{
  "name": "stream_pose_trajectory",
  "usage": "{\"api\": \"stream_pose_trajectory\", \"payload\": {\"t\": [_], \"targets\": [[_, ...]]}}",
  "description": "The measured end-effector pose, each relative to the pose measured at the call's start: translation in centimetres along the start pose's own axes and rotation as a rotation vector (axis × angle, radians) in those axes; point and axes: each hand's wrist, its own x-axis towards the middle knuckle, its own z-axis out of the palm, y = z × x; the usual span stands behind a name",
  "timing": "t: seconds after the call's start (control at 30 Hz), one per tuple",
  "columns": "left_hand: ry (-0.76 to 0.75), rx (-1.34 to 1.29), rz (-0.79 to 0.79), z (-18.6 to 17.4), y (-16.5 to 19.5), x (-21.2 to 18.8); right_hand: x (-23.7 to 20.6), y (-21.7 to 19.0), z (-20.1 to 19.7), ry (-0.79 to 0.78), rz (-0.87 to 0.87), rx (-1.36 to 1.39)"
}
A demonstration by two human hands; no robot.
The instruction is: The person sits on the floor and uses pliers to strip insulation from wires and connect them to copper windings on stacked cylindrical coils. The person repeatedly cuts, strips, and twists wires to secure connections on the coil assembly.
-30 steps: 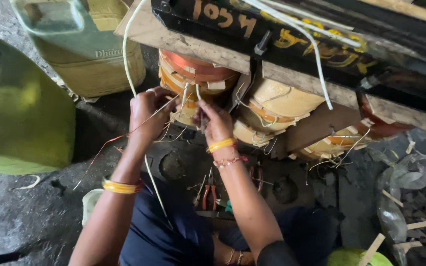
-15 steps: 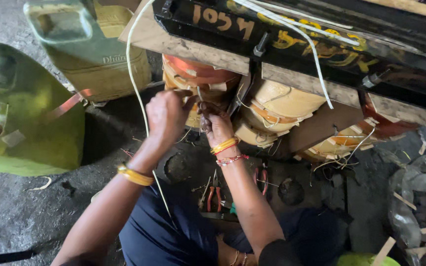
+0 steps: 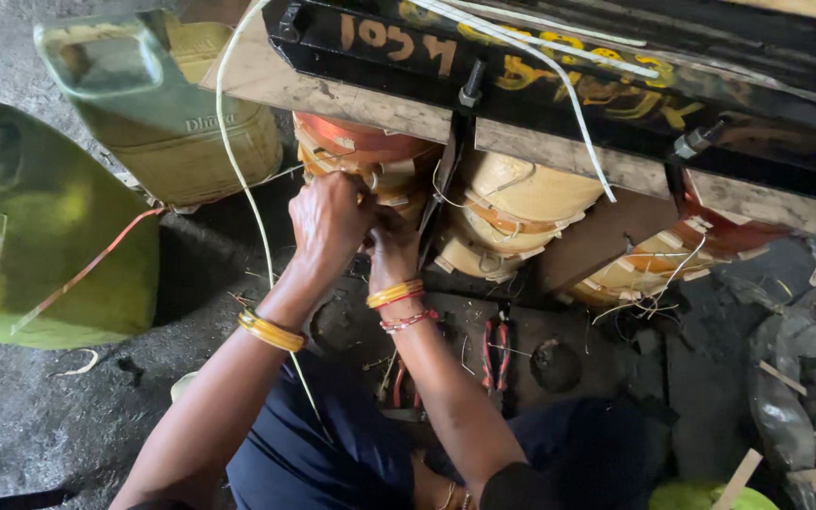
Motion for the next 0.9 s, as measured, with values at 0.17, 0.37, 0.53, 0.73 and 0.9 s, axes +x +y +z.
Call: {"api": "stream_pose_trajectory", "payload": {"t": [0.17,0.37,0.53,0.73,0.9], "targets": [[0.073,0.096,0.054,0.3,0.1,-0.3,-0.6,0.5,0.2,0.018,-0.015,0.040],[0.207,0.095,0.091,1.3,0.3,1.6,0.1,0.6,0.1,0.017,-0.072,-0.148],[0.141,0.043,0.087,0.9,-0.5,2.3,0.0,0.4,0.4,-0.026,0.002,-0.110],[0.079,0.102,0.069,0.3,-1.0,2.3,1.4,-0.7,0.5,-0.043,0.075,0.145],[0.055,0.132,0.180,-2.6,-2.3,0.7,1.9,-1.3,0.3,-0.056,0.150,0.101]]}}
